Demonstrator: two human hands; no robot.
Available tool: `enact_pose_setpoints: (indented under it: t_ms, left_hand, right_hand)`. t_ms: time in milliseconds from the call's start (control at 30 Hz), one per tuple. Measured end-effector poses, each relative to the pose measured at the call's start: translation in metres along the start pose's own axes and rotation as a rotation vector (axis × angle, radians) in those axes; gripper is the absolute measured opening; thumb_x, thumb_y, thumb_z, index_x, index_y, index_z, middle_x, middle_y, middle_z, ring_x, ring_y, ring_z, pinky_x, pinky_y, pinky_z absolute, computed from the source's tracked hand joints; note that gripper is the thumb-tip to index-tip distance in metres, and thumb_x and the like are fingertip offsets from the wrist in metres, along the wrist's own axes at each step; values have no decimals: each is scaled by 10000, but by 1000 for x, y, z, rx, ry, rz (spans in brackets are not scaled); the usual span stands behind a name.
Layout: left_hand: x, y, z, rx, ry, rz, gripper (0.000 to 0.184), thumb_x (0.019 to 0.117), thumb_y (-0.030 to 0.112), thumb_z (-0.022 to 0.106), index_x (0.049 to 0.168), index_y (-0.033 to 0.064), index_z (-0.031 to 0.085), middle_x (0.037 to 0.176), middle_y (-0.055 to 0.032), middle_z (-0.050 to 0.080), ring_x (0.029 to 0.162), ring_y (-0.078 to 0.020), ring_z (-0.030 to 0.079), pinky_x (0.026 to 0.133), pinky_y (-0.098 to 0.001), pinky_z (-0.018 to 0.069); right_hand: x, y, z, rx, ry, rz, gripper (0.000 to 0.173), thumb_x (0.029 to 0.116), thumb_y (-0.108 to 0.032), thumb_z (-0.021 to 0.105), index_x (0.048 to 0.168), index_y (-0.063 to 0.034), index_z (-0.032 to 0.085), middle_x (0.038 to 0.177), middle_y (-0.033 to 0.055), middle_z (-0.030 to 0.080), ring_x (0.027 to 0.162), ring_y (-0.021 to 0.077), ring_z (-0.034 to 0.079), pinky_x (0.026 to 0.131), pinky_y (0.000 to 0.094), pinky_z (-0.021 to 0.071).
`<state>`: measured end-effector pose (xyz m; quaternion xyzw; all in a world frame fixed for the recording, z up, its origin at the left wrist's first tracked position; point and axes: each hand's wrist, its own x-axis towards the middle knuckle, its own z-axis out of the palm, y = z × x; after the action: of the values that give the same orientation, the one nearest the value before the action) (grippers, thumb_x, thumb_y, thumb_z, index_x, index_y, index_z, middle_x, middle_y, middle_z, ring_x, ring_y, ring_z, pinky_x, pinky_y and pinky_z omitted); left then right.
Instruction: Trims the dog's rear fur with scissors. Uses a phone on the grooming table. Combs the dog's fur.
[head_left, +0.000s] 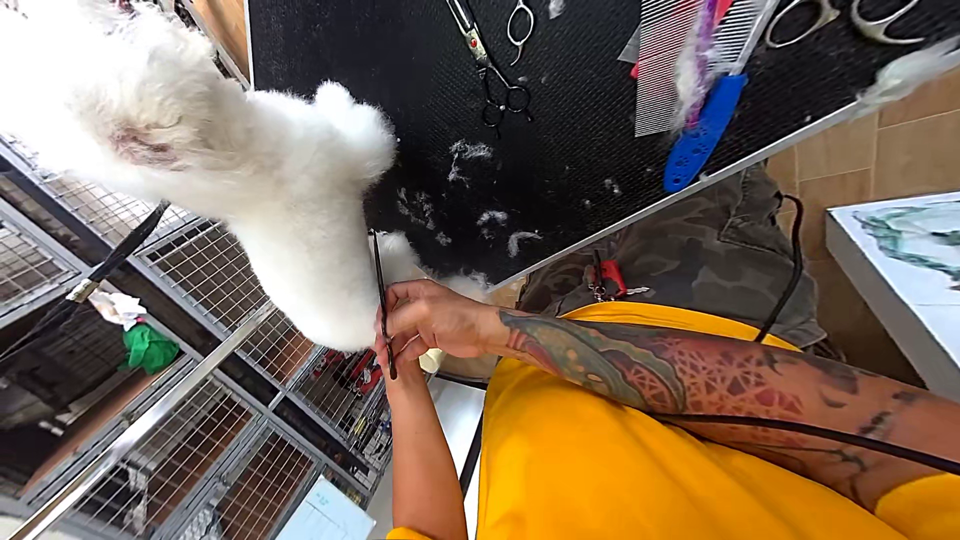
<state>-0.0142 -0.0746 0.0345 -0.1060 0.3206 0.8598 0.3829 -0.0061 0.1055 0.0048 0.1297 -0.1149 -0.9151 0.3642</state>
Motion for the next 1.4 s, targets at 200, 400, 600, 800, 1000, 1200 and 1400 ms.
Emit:
enact_pose_setpoints:
  t_ms: [200,400,600,800,1000,1200,1400]
  left_hand:
    - [22,3,6,-143,82,-4,193,845,133,691,1022,60,710,866,22,736,770,-30,692,771,-173,544]
    - [14,4,-10,-272,225,39,145,830,180,715,895,52,736,777,-30,731,671,-101,694,667,-224,566]
    - [8,-1,-14,-71,510,251,266,914,405,642,895,145,691,752,13,687,634,-71,659,575,-233,557]
    - [5,-11,-16,46,814,359,361,1009,432,453,888,160,656,788,-11,689,739,-123,685,646,-324,591]
    - [1,-16,-26,107,982,452,467,1032,511,266,1037,177,592,934,-35,705,887,-214,691,741,-484,593]
    - [4,-17,-39,152,906,443,457,1051,442,182,1099,156,536,964,-27,682,922,-187,678,766,-459,594]
    - [7,-16,-41,106,739,499,471,1053,421,206,1046,135,581,940,-40,705,916,-186,697,792,-454,604]
  right_hand:
    - [7,-8,3,-82,-3,-82,182,950,15,584,1114,-24,514,911,135,707,813,238,742,748,379,643]
    - [12,-14,3,-80,41,-114,154,1040,-169,524,1114,-34,526,921,141,712,839,259,744,814,435,636]
    - [17,-31,9,-171,143,-148,210,920,93,620,1075,15,502,896,179,700,780,283,747,755,431,658]
    - [11,-34,-1,-295,151,-222,316,884,82,692,1135,29,508,926,197,714,823,322,754,779,467,662]
    - [-61,-64,-31,-944,454,-417,325,758,-33,640,1079,-59,598,876,37,668,768,144,662,659,327,562]
    - [-144,-130,-41,-1689,1622,-371,483,925,-423,668,1280,-104,595,716,131,666,665,360,681,572,587,526]
    - [-147,-173,-44,-1648,1855,-188,614,901,-549,695,1251,-57,582,833,155,708,818,386,714,680,599,542]
